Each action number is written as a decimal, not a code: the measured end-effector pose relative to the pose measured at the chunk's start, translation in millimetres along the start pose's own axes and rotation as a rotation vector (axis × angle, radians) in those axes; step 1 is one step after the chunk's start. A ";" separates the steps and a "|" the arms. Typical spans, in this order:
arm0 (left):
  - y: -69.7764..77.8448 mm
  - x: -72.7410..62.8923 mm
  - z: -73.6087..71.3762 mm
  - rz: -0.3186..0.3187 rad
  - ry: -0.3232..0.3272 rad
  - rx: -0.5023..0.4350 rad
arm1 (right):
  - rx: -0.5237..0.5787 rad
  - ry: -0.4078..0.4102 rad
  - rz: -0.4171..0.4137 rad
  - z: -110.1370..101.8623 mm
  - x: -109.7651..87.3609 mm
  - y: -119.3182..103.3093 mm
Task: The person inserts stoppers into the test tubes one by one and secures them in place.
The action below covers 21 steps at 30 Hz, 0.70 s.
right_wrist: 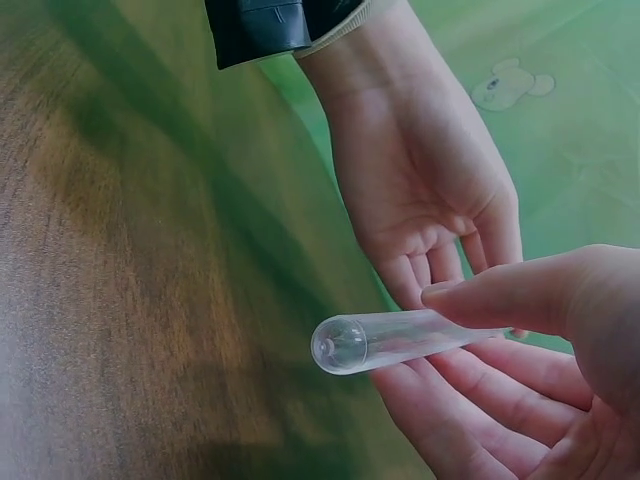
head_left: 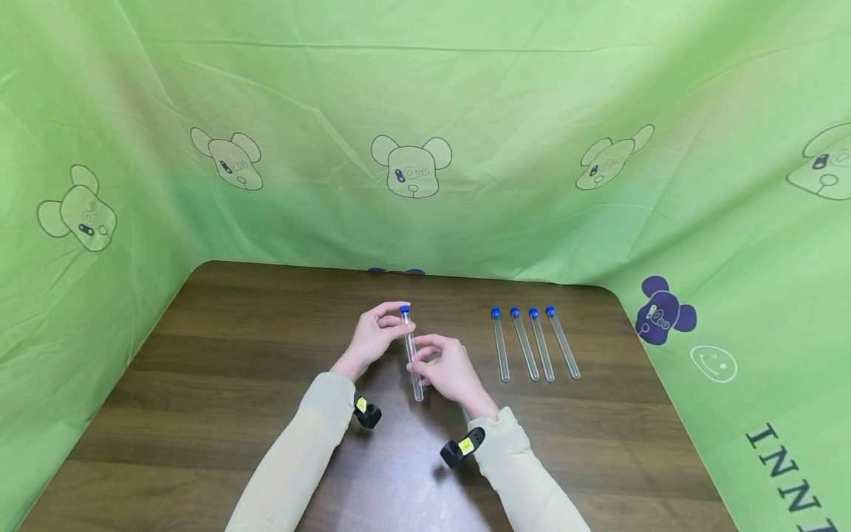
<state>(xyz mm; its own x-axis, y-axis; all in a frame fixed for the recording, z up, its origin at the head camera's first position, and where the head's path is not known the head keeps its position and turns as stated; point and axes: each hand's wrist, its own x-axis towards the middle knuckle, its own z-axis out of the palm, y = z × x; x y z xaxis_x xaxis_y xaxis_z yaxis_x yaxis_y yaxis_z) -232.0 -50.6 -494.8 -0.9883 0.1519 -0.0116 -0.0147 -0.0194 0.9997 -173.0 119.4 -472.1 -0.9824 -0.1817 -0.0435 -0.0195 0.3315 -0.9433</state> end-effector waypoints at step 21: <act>1.7 -0.9 4.2 0.033 0.023 0.029 | 0.005 -0.001 -0.003 1.6 0.6 -0.2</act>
<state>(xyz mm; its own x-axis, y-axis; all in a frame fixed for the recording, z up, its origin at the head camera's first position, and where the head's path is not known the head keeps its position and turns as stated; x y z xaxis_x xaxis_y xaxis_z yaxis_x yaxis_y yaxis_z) -230.6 -46.6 -493.0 -0.9914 0.1292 0.0209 0.0216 0.0045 0.9998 -173.3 117.8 -472.5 -0.9822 -0.1835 -0.0405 -0.0220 0.3262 -0.9450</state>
